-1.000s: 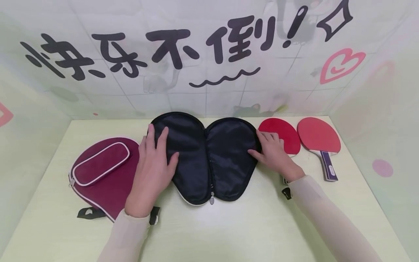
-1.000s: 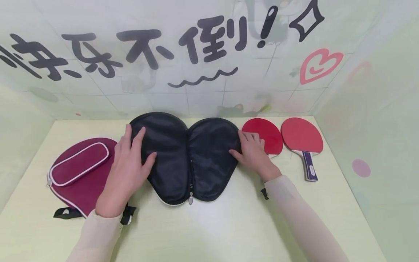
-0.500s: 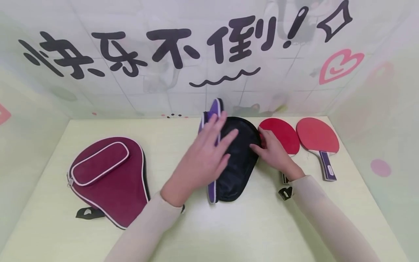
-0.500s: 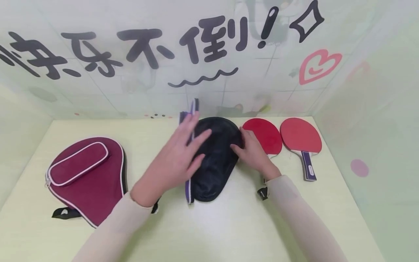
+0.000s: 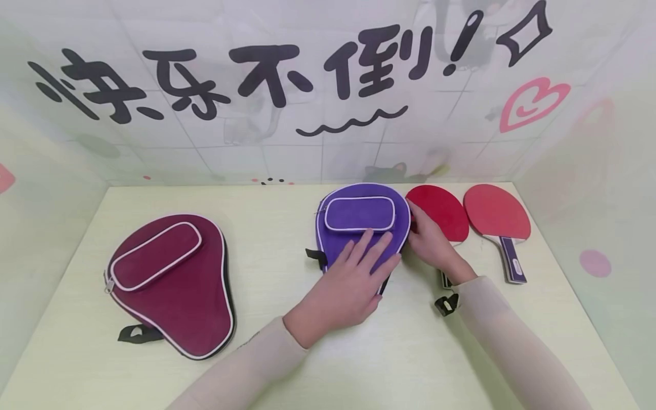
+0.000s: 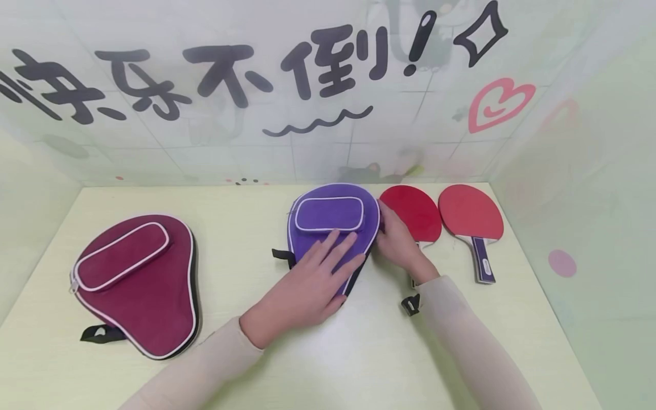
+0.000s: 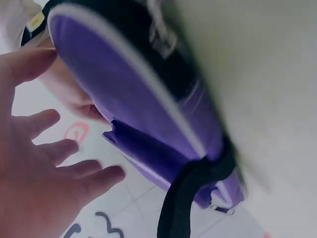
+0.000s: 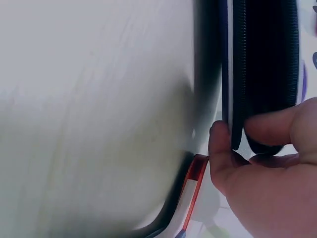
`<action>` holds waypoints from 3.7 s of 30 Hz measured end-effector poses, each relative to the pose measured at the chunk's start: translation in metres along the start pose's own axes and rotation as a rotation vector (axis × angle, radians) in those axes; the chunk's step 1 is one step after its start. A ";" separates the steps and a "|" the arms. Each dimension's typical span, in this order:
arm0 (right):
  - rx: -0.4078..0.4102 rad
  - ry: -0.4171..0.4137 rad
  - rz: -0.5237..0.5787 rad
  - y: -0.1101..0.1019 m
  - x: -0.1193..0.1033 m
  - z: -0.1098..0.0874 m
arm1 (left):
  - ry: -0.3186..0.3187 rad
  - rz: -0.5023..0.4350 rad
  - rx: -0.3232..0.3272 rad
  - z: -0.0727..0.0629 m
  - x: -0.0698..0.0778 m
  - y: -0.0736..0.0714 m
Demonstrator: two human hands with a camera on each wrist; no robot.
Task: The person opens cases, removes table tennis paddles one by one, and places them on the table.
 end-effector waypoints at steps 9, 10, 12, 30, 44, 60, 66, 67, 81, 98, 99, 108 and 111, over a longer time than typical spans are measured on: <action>0.061 0.191 -0.018 -0.010 0.001 -0.005 | -0.053 -0.046 -0.216 -0.012 0.009 0.019; 0.061 0.200 -0.026 -0.010 0.001 -0.005 | -0.053 -0.048 -0.225 -0.013 0.009 0.019; 0.065 0.214 -0.039 -0.008 0.000 -0.006 | -0.053 -0.048 -0.225 -0.015 0.009 0.016; 0.293 0.004 -0.051 0.008 -0.047 0.005 | -0.560 -0.301 0.003 -0.090 -0.121 -0.083; -0.202 -0.179 0.081 0.120 -0.150 0.055 | -1.091 -0.359 0.124 -0.186 -0.197 -0.124; -0.508 -0.086 0.158 0.209 -0.186 0.073 | -1.010 -0.550 -0.070 -0.230 -0.259 -0.047; -0.537 -0.142 0.145 0.236 -0.190 0.068 | -1.045 -0.567 -0.172 -0.237 -0.261 -0.042; -0.536 -0.154 0.134 0.239 -0.191 0.067 | -1.054 -0.560 -0.179 -0.238 -0.262 -0.042; -0.561 -0.126 -0.045 0.256 -0.201 0.056 | -1.062 -0.530 -0.206 -0.246 -0.274 -0.027; -0.457 -0.069 -0.040 0.255 -0.205 0.050 | -1.105 -0.458 -0.237 -0.230 -0.261 -0.036; -0.443 -0.061 -0.040 0.253 -0.205 0.049 | -1.104 -0.455 -0.235 -0.228 -0.260 -0.037; -0.266 -0.042 0.000 0.218 -0.206 0.047 | -1.095 -0.448 -0.145 -0.195 -0.244 -0.051; -0.196 -0.045 0.006 0.199 -0.206 0.048 | -1.084 -0.468 -0.090 -0.179 -0.236 -0.057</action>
Point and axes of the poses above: each hand's wrist, its own z-axis towards the middle knuckle, its own y-axis out of the palm, x = y × z, the point moved 4 cm from there along z, towards the middle knuckle, and after that the axes turned 7 degrees about -y, right-handed, at the moved point
